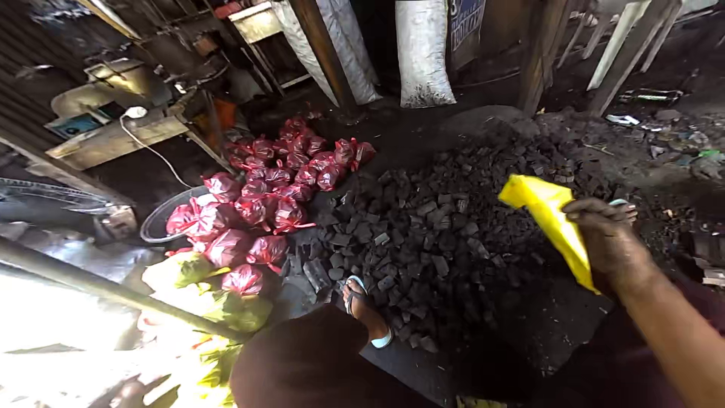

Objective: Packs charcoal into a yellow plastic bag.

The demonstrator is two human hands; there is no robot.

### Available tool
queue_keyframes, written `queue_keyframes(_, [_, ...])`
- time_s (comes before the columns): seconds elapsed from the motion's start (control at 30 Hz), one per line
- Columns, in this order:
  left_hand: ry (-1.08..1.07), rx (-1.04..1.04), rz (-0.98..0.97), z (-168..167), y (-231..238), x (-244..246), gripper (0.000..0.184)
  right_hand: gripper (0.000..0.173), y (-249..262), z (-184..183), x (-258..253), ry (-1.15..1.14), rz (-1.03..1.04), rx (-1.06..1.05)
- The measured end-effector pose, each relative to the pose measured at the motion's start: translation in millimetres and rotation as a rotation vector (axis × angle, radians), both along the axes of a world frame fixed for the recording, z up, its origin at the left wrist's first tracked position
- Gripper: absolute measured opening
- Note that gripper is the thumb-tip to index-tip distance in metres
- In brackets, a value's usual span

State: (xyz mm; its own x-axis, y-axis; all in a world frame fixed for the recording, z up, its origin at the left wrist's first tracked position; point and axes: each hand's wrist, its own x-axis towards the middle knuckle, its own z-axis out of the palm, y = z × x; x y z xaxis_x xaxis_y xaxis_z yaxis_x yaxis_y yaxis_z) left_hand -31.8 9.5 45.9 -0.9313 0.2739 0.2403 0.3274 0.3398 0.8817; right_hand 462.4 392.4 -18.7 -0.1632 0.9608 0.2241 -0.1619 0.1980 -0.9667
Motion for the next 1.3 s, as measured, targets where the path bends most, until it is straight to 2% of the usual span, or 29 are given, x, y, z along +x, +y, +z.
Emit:
queue_keyframes(0.07, [0.003,0.098,-0.22,45,35,12,0.04,0.026,-3,-4,-28,0.101,0.126,-0.099])
queue_keyframes(0.13, [0.043,0.12,-0.389,65,89,54,0.032,0.024,-11,-6,-49,0.187,0.21,-0.213])
queue_keyframes(0.17, [0.046,0.085,-0.492,67,116,76,0.034,0.023,-14,-8,-57,0.23,0.245,-0.247])
queue_keyframes(0.3, [-0.001,-0.294,-0.957,41,211,141,0.063,0.021,-18,-24,-73,0.306,0.336,-0.299])
queue_keyframes(0.4, [0.029,-0.406,-1.178,3,268,176,0.078,0.02,-24,-36,-70,0.288,0.404,-0.336])
queue_keyframes(0.47, [-0.07,-0.454,-1.282,-19,290,186,0.072,0.02,-25,-44,-65,0.248,0.451,-0.366])
queue_keyframes(0.57, [-0.276,-0.576,-1.424,-38,301,188,0.044,0.022,-25,-52,-57,0.146,0.488,-0.372])
queue_keyframes(0.67, [-0.283,-0.704,-1.407,-46,301,188,0.027,0.022,-23,-53,-54,-0.081,0.39,-0.353])
queue_keyframes(0.73, [-0.156,-0.715,-1.263,-58,295,186,0.025,0.022,-20,-55,-56,-0.359,0.248,-0.282])
queue_keyframes(0.8, [-0.116,-0.705,-1.091,-69,291,184,0.03,0.028,-16,-57,-63,-0.46,0.098,-0.227])
queue_keyframes(0.87, [-0.187,-0.662,-0.936,-80,289,184,0.035,0.021,-22,-54,-73,-0.412,0.05,-0.187])
queue_keyframes(0.93, [-0.294,-0.59,-0.845,-88,287,193,0.035,0.013,-33,-50,-86,-0.358,0.132,-0.188])
queue_keyframes(0.97, [-0.351,-0.537,-0.833,-92,287,199,0.032,0.016,-39,-48,-94,-0.358,0.199,-0.233])
queue_keyframes(1.03, [-0.462,-0.433,-0.875,-100,284,214,0.025,0.022,-45,-46,-110,-0.378,0.334,-0.353])
queue_keyframes(1.1, [-0.509,-0.391,-0.926,-104,281,229,0.029,0.02,-49,-48,-123,-0.34,0.4,-0.463])
queue_keyframes(1.2, [-0.531,-0.467,-0.967,-94,278,239,0.041,0.012,-52,-51,-132,-0.189,0.397,-0.621])
queue_keyframes(1.3, [-0.718,-0.357,-0.961,-93,276,222,0.028,0.007,-47,-47,-123,-0.176,0.346,-0.611])
